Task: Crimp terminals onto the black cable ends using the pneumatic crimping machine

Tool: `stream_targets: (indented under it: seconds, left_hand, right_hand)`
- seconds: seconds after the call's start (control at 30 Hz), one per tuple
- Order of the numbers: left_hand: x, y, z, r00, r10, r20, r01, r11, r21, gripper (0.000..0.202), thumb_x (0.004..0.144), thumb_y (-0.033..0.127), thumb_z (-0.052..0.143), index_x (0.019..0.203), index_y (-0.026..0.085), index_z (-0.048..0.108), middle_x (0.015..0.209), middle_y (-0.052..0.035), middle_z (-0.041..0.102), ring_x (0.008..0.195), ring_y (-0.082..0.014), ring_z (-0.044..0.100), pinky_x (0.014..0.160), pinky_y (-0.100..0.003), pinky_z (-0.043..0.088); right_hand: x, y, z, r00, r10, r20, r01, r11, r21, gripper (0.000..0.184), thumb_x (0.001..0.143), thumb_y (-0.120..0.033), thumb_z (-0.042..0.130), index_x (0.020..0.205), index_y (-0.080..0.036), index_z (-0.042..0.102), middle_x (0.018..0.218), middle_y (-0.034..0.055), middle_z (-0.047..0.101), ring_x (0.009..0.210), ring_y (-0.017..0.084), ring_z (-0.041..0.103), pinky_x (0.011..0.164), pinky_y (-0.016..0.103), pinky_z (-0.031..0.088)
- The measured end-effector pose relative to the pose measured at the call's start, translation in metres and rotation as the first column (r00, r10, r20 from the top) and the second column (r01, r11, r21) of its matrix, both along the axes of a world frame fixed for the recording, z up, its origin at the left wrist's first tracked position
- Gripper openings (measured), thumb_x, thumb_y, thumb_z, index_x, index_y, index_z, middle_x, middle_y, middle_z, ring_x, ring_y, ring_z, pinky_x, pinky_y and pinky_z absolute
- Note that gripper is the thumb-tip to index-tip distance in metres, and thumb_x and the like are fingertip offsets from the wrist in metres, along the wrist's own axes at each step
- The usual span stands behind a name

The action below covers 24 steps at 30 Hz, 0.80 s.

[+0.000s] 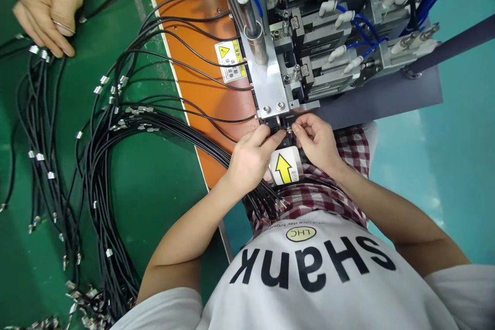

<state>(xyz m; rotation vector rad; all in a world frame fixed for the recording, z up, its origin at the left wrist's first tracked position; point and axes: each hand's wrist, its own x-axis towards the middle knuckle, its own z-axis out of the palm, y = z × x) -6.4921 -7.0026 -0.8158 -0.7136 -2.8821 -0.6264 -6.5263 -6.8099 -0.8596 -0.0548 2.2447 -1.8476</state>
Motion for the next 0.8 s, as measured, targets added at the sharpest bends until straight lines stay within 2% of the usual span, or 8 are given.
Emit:
stream_targets:
  seconds: [0.23, 0.47, 0.8]
  left_hand:
    - [0.0005, -0.0001, 0.0011, 1.0, 0.006, 0.024, -0.006, 1.0, -0.022, 0.044, 0.107, 0.026, 0.026, 0.127, 0.014, 0.064, 0.095, -0.0078, 0.06, 0.082, -0.0175, 0.059, 0.074, -0.029, 0.053]
    - [0.0011, -0.0011, 0.0009, 0.999, 0.0, 0.035, 0.0, 1.0, 0.0, 0.043, 0.106, 0.026, 0.028, 0.127, 0.014, 0.064, 0.097, -0.0086, 0.061, 0.081, -0.0178, 0.059, 0.076, -0.031, 0.054]
    - [0.0009, -0.0013, 0.0006, 1.0, -0.006, 0.025, 0.007, 1.0, -0.014, 0.041, 0.106, 0.024, 0.03, 0.127, 0.014, 0.063, 0.098, -0.0081, 0.061, 0.082, -0.0178, 0.06, 0.077, -0.03, 0.053]
  right_hand:
    - [0.0018, -0.0035, 0.0051, 1.0, -0.01, 0.003, 0.01, 0.994, -0.105, 0.018, 0.094, -0.036, 0.061, 0.086, -0.021, 0.057, 0.069, -0.0011, 0.056, 0.059, 0.012, 0.052, 0.054, 0.026, 0.04]
    - [0.0012, -0.0034, 0.0066, 1.0, 0.018, 0.024, -0.015, 0.991, -0.13, 0.022, 0.094, -0.041, 0.062, 0.086, -0.022, 0.056, 0.067, -0.0019, 0.054, 0.055, 0.011, 0.049, 0.053, 0.027, 0.038]
    - [0.0012, -0.0027, 0.0016, 1.0, -0.008, 0.019, 0.009, 0.999, -0.054, 0.02, 0.094, -0.039, 0.061, 0.086, -0.022, 0.056, 0.068, -0.0007, 0.055, 0.058, 0.013, 0.052, 0.053, 0.028, 0.04]
